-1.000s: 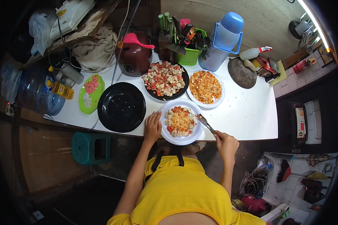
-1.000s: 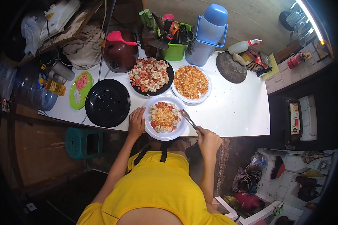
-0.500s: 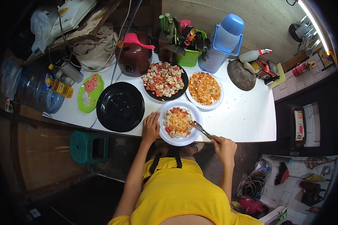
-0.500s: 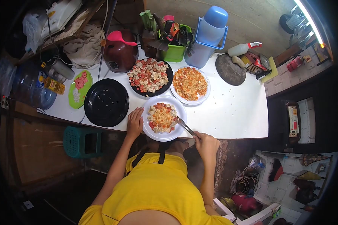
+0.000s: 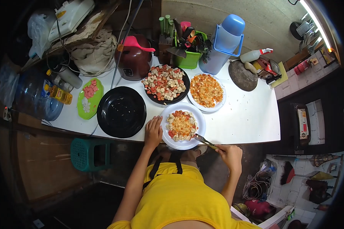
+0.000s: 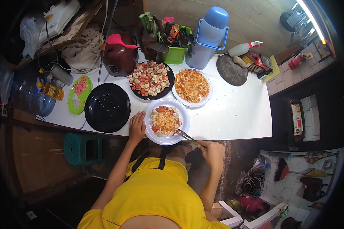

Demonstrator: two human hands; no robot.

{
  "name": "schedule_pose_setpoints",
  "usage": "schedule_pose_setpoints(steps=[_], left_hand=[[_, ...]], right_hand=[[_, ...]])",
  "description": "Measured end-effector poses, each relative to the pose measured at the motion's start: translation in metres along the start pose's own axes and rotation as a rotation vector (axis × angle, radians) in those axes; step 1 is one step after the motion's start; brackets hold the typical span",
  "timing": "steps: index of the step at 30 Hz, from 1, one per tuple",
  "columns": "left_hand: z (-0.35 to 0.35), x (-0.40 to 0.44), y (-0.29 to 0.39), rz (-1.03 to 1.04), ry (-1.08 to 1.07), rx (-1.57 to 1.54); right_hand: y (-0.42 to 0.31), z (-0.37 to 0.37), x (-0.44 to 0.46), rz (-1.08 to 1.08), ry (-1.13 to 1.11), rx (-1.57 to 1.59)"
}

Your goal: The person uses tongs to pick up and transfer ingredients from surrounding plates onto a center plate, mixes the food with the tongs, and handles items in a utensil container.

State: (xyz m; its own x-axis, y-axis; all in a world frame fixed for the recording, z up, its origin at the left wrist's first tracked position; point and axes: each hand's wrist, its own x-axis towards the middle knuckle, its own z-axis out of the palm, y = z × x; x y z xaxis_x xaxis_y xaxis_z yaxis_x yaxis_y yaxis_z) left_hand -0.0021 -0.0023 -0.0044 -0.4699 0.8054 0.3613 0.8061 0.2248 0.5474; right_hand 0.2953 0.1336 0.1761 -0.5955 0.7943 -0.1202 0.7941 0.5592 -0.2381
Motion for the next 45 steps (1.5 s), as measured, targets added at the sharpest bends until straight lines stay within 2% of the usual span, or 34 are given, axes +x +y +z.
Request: schedule_pose_setpoints(steps=[22,31,37,45], left_hand=[[0.002,-0.001,-0.002,0.005,0.024,0.016],[0.0,-0.001,0.0,0.001,0.02,0.017],[-0.001,0.0,0.001,-0.012,0.004,-0.003],[-0.002,0.001,0.001,-0.001,-0.004,-0.003]], right_hand=[[-0.017,-0.003,0.022,-0.167,-0.066,-0.01],[-0.014,-0.015,0.03,-0.136,-0.083,-0.004],[-0.003,-0.007,0.02,-0.115,0.012,-0.012],[-0.001,-0.004,0.015,-0.085,0.021,-0.063]])
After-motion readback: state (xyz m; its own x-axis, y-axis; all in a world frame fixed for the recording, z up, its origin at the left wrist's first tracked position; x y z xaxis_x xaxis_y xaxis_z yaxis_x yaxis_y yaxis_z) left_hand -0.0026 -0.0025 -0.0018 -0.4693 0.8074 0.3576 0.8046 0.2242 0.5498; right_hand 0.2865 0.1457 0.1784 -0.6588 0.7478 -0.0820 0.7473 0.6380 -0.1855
